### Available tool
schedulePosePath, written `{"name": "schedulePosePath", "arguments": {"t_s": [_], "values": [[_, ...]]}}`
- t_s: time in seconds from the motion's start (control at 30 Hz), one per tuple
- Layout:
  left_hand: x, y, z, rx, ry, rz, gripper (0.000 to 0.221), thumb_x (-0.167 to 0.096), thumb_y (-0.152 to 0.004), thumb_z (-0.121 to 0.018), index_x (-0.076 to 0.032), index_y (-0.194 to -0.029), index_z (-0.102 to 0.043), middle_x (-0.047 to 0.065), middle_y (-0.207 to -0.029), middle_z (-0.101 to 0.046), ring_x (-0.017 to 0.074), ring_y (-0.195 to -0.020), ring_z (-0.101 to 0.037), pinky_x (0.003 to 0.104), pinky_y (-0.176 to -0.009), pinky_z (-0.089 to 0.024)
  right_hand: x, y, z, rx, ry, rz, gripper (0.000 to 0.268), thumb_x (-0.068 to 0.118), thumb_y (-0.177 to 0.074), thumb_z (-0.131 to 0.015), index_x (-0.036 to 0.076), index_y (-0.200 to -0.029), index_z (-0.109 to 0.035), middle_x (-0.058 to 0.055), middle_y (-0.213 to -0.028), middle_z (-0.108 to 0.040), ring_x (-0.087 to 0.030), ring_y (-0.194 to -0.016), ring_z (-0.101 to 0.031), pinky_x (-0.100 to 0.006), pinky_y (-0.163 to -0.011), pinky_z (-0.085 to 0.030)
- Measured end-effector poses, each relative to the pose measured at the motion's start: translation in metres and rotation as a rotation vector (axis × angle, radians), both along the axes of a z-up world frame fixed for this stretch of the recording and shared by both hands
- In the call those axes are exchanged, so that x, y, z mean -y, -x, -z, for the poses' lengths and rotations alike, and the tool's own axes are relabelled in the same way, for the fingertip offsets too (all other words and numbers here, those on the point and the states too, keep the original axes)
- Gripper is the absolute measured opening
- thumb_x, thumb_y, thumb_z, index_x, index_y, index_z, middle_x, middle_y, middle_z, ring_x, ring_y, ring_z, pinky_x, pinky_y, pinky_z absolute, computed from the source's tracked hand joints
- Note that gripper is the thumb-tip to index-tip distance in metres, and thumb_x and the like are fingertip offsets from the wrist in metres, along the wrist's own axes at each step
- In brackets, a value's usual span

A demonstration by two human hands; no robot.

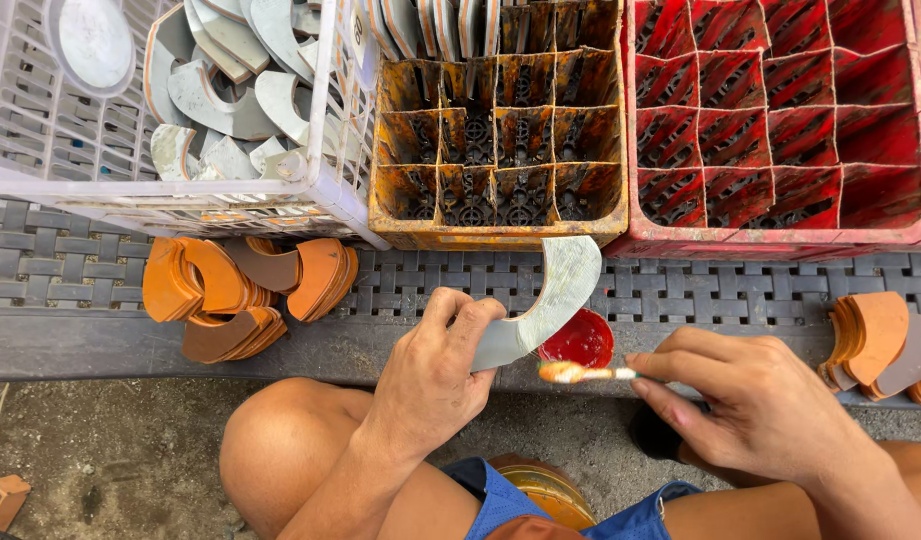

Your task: The person paints the edges of curved ceramic tiles with red paint using a brush. They repeatedly pick tiles from a white basket, apply paint to the edges, and place them into a yellow crate.

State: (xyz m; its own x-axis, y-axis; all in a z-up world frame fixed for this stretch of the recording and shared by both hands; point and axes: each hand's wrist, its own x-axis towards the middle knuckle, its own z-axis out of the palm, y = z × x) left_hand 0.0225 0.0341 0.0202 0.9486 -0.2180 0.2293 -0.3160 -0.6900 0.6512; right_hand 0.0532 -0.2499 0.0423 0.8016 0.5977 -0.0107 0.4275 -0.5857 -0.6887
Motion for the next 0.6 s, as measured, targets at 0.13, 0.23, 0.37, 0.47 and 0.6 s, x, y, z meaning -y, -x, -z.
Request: {"name": "schedulePosePath", "arguments": {"t_s": [0.13,0.23,0.37,0.47,0.6], "values": [[0.0,0.0,0.002,-0.022,0.006,0.018,0.054,0.006,-0.07,-0.077,-0.009,-0.118,-0.058,0.012,-0.104,-0.056,0.0331,-0.081,-0.071,0.042,-0.069,-0.061,-0.013,0.004,-0.002,0.042,-0.113,0.13,0.02,0.01,-0.081,-0.074,0.007,-0.101,-0.074,-0.008,-0.083,-0.071,-0.025,-0.061,-0.069,-0.035,-0.054,-0.055],[-0.001,0.0,0.003,0.034,-0.005,0.048,0.057,0.005,-0.067,-0.078,-0.01,-0.118,-0.058,0.013,-0.107,-0.058,0.0346,-0.083,-0.071,0.042,-0.069,-0.06,-0.016,-0.001,0.0,0.008,-0.108,0.253,0.018,0.008,-0.082,-0.075,0.006,-0.1,-0.074,-0.008,-0.082,-0.071,-0.022,-0.062,-0.068,-0.033,-0.053,-0.055],[-0.004,0.004,0.005,0.056,-0.012,0.07,0.058,0.005,-0.067,-0.079,-0.012,-0.119,-0.06,0.012,-0.108,-0.06,0.0338,-0.083,-0.071,0.042,-0.069,-0.06,0.007,-0.022,-0.002,0.295,-0.058,0.394,0.018,0.007,-0.089,-0.077,0.003,-0.107,-0.072,-0.01,-0.09,-0.069,-0.02,-0.072,-0.065,-0.032,-0.061,-0.052],[-0.004,0.003,0.003,0.058,-0.025,0.066,0.058,0.005,-0.064,-0.077,-0.012,-0.117,-0.06,0.013,-0.107,-0.059,0.0343,-0.082,-0.07,0.042,-0.067,-0.06,0.02,-0.023,-0.005,0.247,-0.131,0.325,0.022,0.007,-0.084,-0.078,0.005,-0.105,-0.073,-0.007,-0.082,-0.068,-0.016,-0.067,-0.064,-0.03,-0.057,-0.05],[-0.006,0.004,0.003,0.052,-0.003,0.097,0.057,0.004,-0.065,-0.078,-0.012,-0.116,-0.06,0.011,-0.106,-0.06,0.0336,-0.083,-0.071,0.042,-0.069,-0.059,0.022,-0.026,-0.007,0.034,-0.13,0.23,0.022,0.006,-0.079,-0.079,0.009,-0.1,-0.077,-0.004,-0.074,-0.072,-0.014,-0.059,-0.065,-0.028,-0.049,-0.052]]}}
